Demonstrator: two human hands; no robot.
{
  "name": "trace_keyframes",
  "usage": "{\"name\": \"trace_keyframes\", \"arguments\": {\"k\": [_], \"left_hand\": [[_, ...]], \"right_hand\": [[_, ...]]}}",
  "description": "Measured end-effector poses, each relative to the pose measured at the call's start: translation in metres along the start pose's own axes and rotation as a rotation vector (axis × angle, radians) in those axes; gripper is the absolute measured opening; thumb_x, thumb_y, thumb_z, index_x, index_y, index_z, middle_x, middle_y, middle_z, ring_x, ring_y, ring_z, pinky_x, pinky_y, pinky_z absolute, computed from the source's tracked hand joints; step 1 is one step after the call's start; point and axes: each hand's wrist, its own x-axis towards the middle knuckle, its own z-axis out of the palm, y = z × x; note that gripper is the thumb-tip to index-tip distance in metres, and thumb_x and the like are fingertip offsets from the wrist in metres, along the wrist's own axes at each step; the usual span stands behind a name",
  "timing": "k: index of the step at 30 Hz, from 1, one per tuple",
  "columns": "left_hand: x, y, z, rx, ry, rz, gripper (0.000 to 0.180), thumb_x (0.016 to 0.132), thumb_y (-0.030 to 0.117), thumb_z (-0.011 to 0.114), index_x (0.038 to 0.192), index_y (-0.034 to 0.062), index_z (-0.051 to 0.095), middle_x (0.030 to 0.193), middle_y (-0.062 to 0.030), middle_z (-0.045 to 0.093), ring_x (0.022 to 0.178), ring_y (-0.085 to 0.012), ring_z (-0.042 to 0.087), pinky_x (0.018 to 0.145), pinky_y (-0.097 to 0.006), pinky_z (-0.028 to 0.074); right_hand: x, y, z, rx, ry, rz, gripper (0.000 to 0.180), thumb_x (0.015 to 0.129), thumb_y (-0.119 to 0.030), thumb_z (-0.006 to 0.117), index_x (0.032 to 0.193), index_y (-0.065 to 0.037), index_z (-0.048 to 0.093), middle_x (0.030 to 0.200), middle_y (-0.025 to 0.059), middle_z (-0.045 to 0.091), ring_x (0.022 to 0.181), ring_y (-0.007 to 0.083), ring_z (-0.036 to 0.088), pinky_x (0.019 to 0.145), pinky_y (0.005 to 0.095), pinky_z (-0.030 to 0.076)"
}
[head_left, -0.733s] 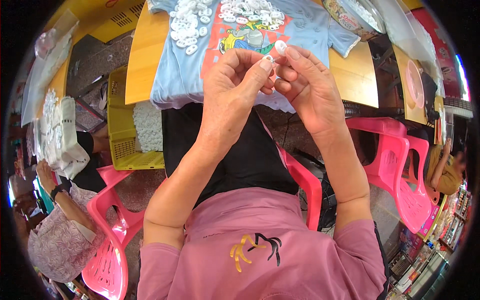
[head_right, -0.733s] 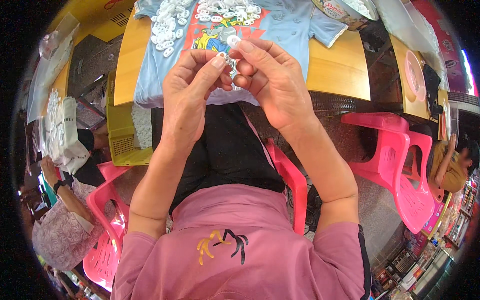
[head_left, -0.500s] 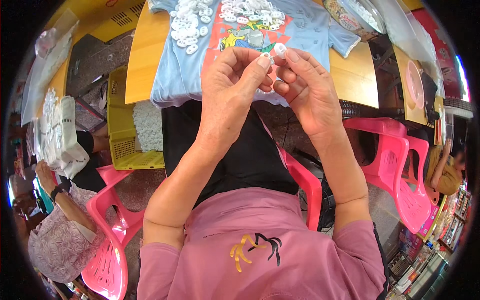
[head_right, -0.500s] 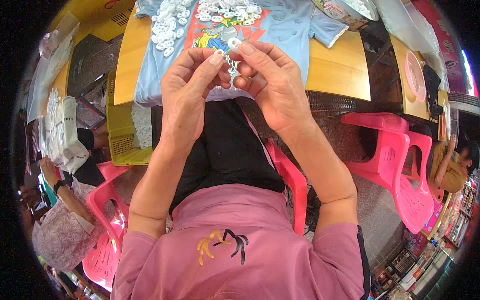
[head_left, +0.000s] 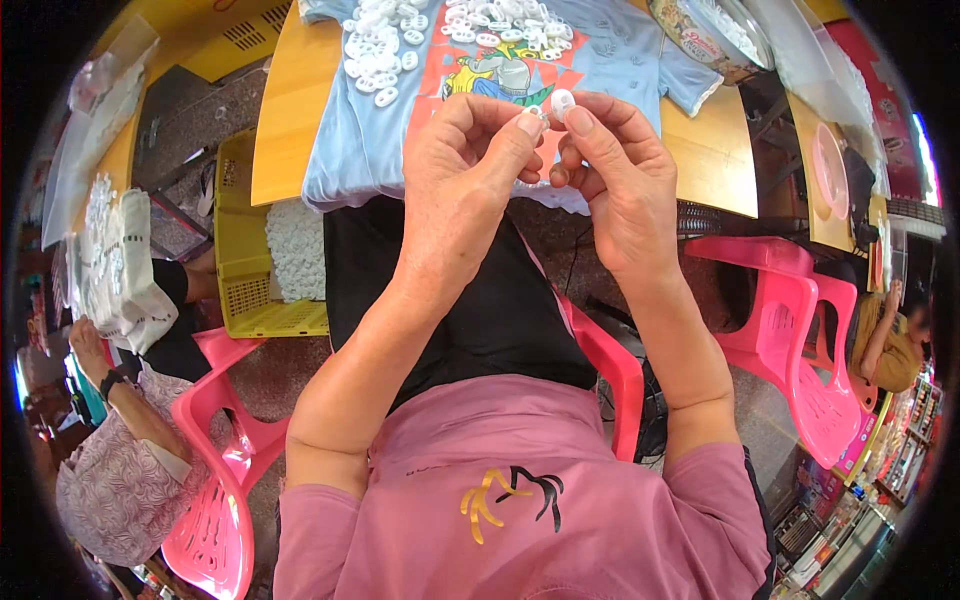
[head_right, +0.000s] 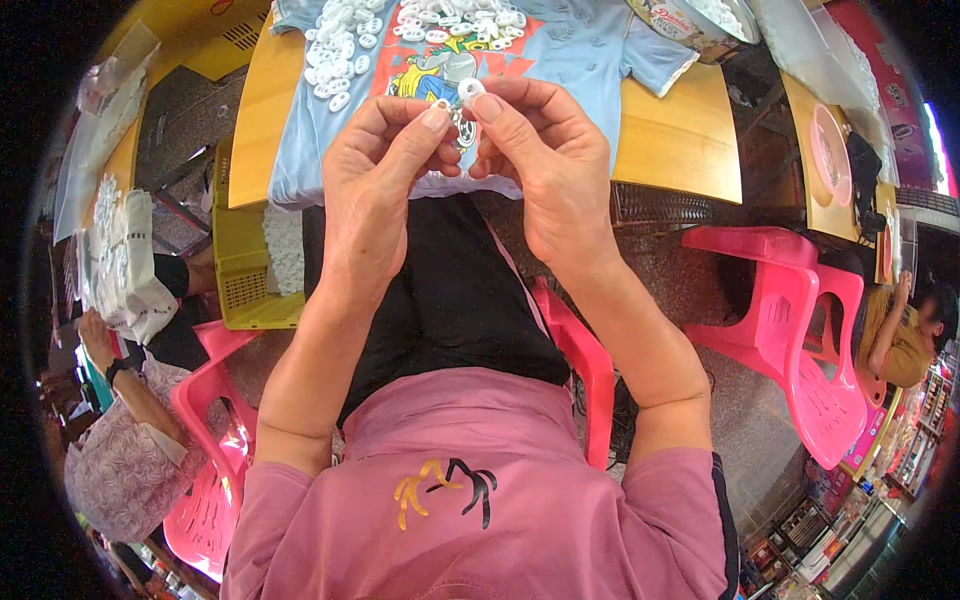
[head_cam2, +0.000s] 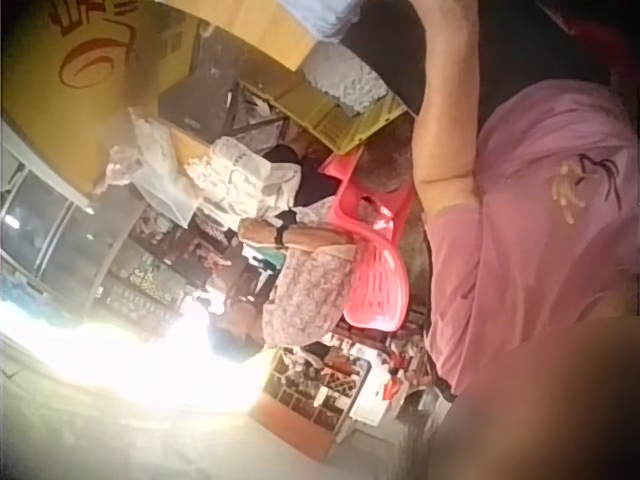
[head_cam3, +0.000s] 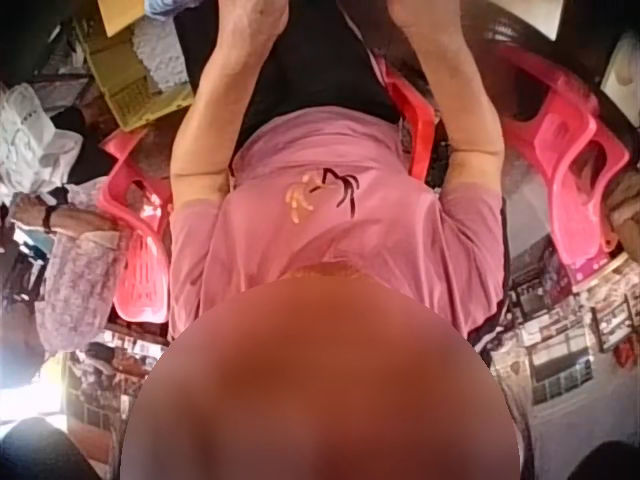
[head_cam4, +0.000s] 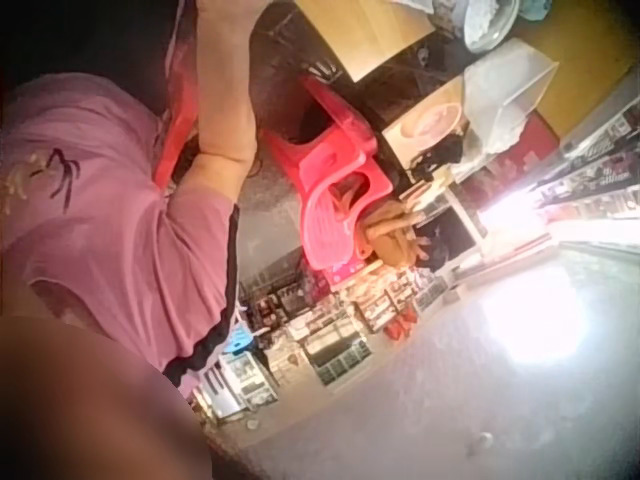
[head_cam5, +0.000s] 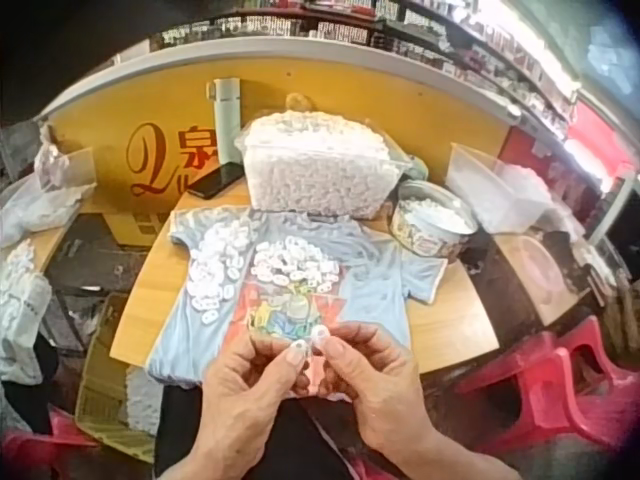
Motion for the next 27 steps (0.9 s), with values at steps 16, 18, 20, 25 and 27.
{"name": "trace_keyframes", "arguments": {"k": [16,18,20,25,27], "left_hand": [[-0.001,0.007,-0.004,0.112,-0.037,-0.02,0.018,0.089,0.016,0.066,0.094,-0.0008,0.06,0.079,-0.0055,0.062,0.071,-0.0121,0.059,0.07,-0.026,0.048],[-0.001,0.007,-0.003,0.103,-0.04,-0.031,0.018,0.089,0.016,0.066,0.094,-0.0009,0.06,0.08,-0.0054,0.062,0.071,-0.0121,0.059,0.07,-0.026,0.048],[-0.002,0.005,0.0,0.055,-0.042,-0.003,0.02,0.09,0.017,0.066,0.09,-0.002,0.06,0.079,-0.0046,0.062,0.07,-0.0101,0.059,0.065,-0.024,0.05],[-0.005,0.004,0.003,-0.073,-0.054,-0.017,0.019,0.091,0.014,0.065,0.093,-0.0034,0.059,0.081,-0.0067,0.063,0.071,-0.0115,0.061,0.066,-0.025,0.052],[-0.006,0.004,0.003,-0.113,-0.062,-0.012,0.018,0.091,0.013,0.065,0.094,-0.0038,0.059,0.081,-0.0072,0.064,0.071,-0.0118,0.061,0.067,-0.025,0.052]], "right_hand": [[-0.002,-0.007,-0.004,-0.326,-0.137,-0.241,0.02,0.09,-0.006,0.065,0.109,0.001,0.063,0.099,0.0057,0.066,0.076,0.0089,0.059,0.065,0.0227,0.05],[-0.002,-0.009,-0.004,-0.361,-0.14,-0.26,0.02,0.091,-0.005,0.064,0.109,0.002,0.063,0.099,0.0058,0.066,0.077,0.0089,0.059,0.066,0.0224,0.05],[-0.003,-0.008,-0.004,-0.397,-0.144,-0.279,0.02,0.091,-0.005,0.064,0.11,0.002,0.062,0.099,0.006,0.066,0.077,0.0089,0.059,0.066,0.0221,0.05],[-0.005,-0.004,-0.002,-0.345,-0.137,-0.312,0.021,0.092,-0.004,0.063,0.112,0.003,0.06,0.098,0.0066,0.067,0.077,0.0091,0.061,0.069,0.0217,0.05],[-0.007,-0.003,-0.002,-0.344,-0.131,-0.308,0.021,0.092,-0.004,0.063,0.112,0.003,0.06,0.097,0.0069,0.067,0.078,0.0095,0.062,0.07,0.0219,0.05]]}}
